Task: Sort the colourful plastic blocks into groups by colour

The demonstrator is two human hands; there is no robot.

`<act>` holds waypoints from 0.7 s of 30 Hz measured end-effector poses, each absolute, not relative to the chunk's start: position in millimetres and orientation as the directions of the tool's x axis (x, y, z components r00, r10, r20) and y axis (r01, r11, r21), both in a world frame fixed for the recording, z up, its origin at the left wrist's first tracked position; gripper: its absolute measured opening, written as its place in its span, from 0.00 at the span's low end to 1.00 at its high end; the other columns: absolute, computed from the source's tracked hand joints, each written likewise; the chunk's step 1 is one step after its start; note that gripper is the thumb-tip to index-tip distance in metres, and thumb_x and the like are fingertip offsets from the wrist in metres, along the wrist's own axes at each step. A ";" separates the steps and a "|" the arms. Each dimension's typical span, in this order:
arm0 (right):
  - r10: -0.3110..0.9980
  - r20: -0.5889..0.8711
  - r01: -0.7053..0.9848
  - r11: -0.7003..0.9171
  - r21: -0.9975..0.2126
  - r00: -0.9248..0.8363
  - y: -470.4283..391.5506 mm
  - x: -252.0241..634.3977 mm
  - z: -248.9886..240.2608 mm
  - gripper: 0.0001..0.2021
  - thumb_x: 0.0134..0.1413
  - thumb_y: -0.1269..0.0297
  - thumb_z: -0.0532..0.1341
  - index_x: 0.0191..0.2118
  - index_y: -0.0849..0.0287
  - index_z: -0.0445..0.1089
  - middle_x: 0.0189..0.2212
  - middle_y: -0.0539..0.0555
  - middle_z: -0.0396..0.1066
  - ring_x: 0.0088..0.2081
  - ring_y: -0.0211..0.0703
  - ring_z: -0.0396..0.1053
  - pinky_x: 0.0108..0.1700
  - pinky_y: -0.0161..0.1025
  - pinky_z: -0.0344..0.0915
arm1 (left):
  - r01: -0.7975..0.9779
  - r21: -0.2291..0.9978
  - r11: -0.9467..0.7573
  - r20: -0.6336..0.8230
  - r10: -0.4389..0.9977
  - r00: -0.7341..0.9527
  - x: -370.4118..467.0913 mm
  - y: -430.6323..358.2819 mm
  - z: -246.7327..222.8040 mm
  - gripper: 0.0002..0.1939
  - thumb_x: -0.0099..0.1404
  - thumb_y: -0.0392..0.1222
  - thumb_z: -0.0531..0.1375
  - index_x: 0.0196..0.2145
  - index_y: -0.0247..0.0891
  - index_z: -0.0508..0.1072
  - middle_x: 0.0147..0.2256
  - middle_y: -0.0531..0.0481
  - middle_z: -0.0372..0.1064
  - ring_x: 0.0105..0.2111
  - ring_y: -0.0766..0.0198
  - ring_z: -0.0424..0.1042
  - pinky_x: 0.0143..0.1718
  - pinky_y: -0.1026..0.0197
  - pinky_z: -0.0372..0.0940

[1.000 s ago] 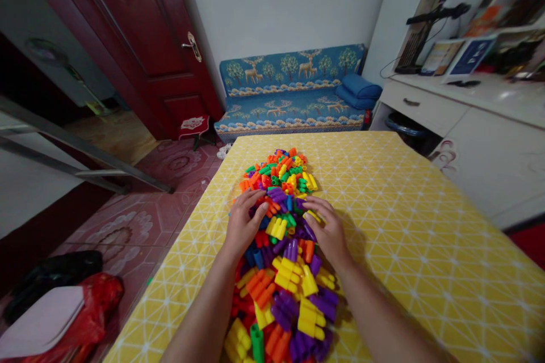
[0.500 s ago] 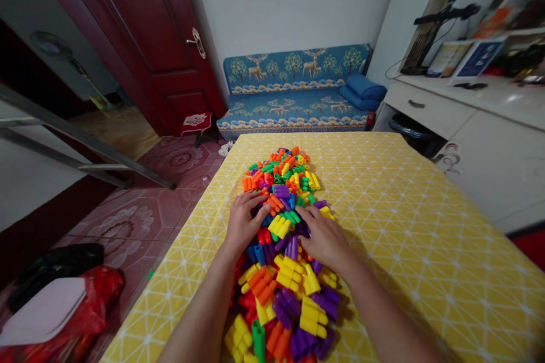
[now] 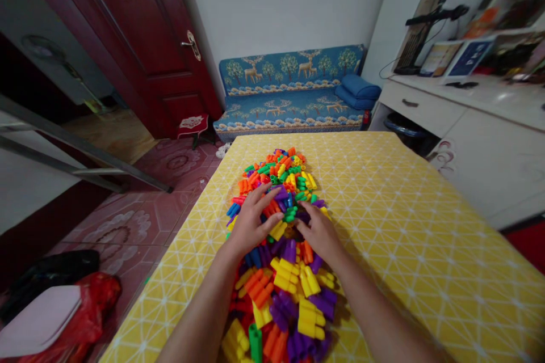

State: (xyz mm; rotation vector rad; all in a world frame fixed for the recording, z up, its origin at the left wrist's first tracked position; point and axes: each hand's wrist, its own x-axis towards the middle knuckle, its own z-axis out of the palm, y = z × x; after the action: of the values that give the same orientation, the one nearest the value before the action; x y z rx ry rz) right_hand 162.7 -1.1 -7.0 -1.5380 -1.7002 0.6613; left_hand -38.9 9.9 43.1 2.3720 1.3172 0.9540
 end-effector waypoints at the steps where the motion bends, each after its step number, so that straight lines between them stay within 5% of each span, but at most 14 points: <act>1: 0.986 0.165 0.654 0.143 -0.743 -0.028 -1.0 162.1 -6.6 0.26 0.51 0.58 0.62 0.57 0.56 0.66 0.51 0.59 0.68 0.46 0.50 0.69 0.46 0.43 0.64 | 0.665 0.474 -0.577 0.378 0.816 0.438 -35.7 8.3 45.4 0.25 0.66 0.53 0.58 0.60 0.50 0.65 0.63 0.46 0.56 0.63 0.48 0.56 0.64 0.40 0.49; 5: 0.988 0.120 0.650 0.154 -0.744 -0.097 -2.3 161.9 -0.8 0.27 0.42 0.61 0.67 0.53 0.53 0.69 0.45 0.56 0.71 0.43 0.49 0.70 0.43 0.40 0.65 | 0.697 0.394 -0.599 0.318 0.800 0.509 -29.0 5.1 49.0 0.16 0.66 0.53 0.58 0.48 0.50 0.76 0.62 0.48 0.59 0.61 0.47 0.59 0.65 0.35 0.42; 9: 0.991 -0.075 0.259 -0.045 -0.965 -0.108 -4.1 165.0 2.0 0.20 0.42 0.63 0.63 0.45 0.54 0.69 0.26 0.46 0.70 0.24 0.38 0.66 0.27 0.34 0.62 | 0.668 0.467 -0.579 0.386 0.813 0.435 -30.3 5.7 47.9 0.11 0.64 0.50 0.61 0.38 0.43 0.78 0.52 0.44 0.68 0.53 0.50 0.67 0.58 0.44 0.58; 13: 0.953 -0.262 -0.046 -0.272 -0.961 -0.149 -4.9 166.4 -1.8 0.23 0.46 0.57 0.61 0.51 0.57 0.66 0.13 0.42 0.60 0.15 0.35 0.57 0.19 0.31 0.53 | 0.617 0.544 -0.569 0.428 0.820 0.379 -32.6 5.3 45.5 0.08 0.63 0.46 0.61 0.34 0.39 0.76 0.43 0.44 0.71 0.46 0.55 0.71 0.49 0.52 0.66; 16: 0.976 -0.192 0.004 -0.193 -0.981 -0.101 -2.7 163.3 -5.2 0.27 0.49 0.54 0.62 0.55 0.56 0.66 0.16 0.45 0.65 0.17 0.37 0.62 0.20 0.33 0.58 | 0.587 0.592 -0.552 0.445 0.831 0.334 -34.4 6.3 41.0 0.09 0.65 0.45 0.59 0.32 0.39 0.76 0.39 0.44 0.72 0.43 0.57 0.72 0.48 0.54 0.67; 21: 0.976 0.218 0.288 0.207 -0.935 0.007 -10.7 168.3 27.9 0.20 0.50 0.55 0.64 0.49 0.55 0.73 0.42 0.56 0.73 0.34 0.41 0.71 0.31 0.35 0.67 | 0.554 0.632 -0.542 0.475 0.836 0.275 -39.0 11.8 32.4 0.12 0.67 0.46 0.58 0.31 0.38 0.76 0.38 0.44 0.73 0.42 0.57 0.73 0.45 0.55 0.68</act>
State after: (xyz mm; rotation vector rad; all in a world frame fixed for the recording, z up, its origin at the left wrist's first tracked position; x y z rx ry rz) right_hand 168.3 -10.7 27.9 -1.2661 -1.4816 0.8663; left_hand -39.0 11.8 32.4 2.2092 1.2635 1.1471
